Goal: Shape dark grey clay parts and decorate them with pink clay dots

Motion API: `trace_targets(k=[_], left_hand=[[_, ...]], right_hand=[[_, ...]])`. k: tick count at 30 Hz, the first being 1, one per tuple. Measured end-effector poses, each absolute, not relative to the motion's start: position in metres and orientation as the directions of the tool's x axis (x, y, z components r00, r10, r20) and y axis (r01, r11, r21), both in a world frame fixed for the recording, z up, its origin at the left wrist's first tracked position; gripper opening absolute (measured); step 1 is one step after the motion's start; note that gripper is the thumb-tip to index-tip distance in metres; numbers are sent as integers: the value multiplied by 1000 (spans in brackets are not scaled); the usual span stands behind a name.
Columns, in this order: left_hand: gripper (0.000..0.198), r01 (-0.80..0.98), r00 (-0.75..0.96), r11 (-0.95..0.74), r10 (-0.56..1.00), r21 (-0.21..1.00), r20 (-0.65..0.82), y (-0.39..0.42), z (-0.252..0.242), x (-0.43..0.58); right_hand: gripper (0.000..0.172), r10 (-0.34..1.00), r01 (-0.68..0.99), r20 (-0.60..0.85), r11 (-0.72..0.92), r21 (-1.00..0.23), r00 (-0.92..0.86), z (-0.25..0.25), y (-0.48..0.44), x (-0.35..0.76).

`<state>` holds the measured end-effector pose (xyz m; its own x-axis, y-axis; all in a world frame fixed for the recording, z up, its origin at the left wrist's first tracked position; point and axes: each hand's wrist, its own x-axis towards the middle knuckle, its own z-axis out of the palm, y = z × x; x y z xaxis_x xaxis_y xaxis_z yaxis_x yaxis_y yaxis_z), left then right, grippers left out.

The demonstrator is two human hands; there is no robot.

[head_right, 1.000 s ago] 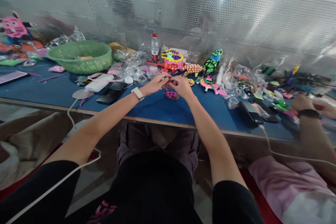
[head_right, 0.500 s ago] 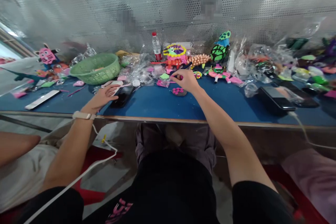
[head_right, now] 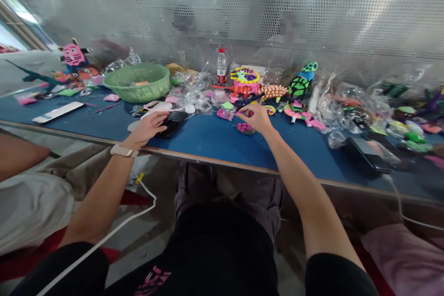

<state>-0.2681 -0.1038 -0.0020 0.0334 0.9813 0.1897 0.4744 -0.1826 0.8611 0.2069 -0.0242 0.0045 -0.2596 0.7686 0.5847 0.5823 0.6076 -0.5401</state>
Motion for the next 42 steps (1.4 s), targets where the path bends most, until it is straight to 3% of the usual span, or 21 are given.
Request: trace_targets(k=[9,15,26,33,39,42], left_hand=[[66,352,-23,-176,980,919,196,-96,-9,-271],[47,404,-90,-137,978,904,189,-97,-8,-267],[38,424,-141,-120,970,898,196,-104,-4,-258],[57,504,-48,-160,976,849,213,-102,-4,-262],[86,522,-21,-159,980,838,200,-98,-6,-263],[83,546,-49,-160,974,822,222,-99,-8,-261]], right_hand=[[25,725,540,650,649,-536,-226,-2,-18,208],[29,729,554,641,645,-526,-241,-3,-16,209],[19,743,551,621,637,-540,-250,-2,-17,208],[15,745,563,617,632,-533,-253,0,-17,207],[18,734,555,631,643,-527,-252,0,-17,207],[18,727,546,642,650,-528,-245,0,-19,207]])
